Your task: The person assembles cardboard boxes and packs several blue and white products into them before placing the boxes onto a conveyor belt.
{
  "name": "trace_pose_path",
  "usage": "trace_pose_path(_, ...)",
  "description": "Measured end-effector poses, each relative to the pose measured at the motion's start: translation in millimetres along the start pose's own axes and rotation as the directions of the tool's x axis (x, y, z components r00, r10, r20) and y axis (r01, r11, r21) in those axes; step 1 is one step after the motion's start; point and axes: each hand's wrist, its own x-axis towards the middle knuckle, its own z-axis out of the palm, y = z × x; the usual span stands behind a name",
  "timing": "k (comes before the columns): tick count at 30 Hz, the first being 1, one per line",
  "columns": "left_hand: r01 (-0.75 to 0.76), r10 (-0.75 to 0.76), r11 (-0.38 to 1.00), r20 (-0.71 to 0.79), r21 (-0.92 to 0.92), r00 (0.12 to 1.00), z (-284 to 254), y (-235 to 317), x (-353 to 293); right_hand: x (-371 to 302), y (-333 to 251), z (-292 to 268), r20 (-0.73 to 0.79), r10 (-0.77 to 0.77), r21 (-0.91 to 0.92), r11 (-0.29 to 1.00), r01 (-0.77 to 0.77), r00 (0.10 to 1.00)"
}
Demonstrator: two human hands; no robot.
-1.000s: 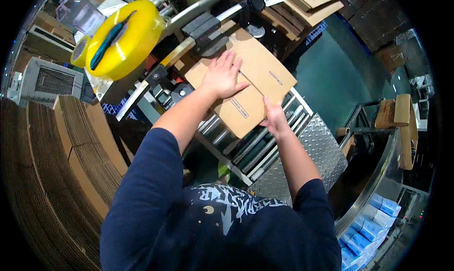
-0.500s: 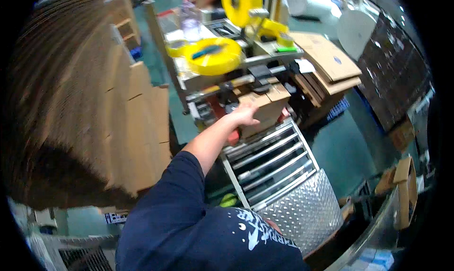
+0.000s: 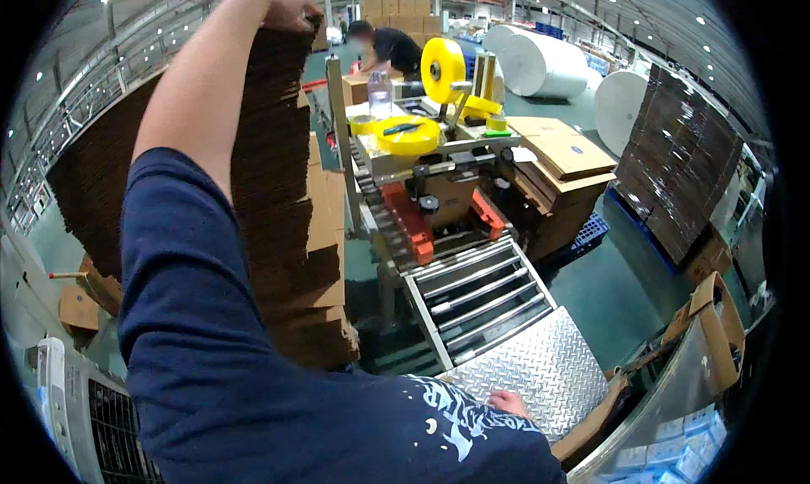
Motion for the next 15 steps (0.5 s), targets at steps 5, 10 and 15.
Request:
trace_pose_path(5,-0.128,0.094,0.983,-0.239,-0.131,0.967,46,-10,25,19,101,10,0.021,0.124,-0.123,0.985,-0.121,0.992)
trace_pose_path(10,0.066,-0.12,0.992,-0.608,-0.11,0.784,52,-41,-26,-12,74,34,0.058,0.104,-0.019,0.994,-0.103,0.993)
trace_pose_path(15,0.068,0.202,0.974,-0.967,0.215,0.158,14,8,-87,-38,34,9,-0.048,-0.143,-0.185,0.974,0.132,0.989)
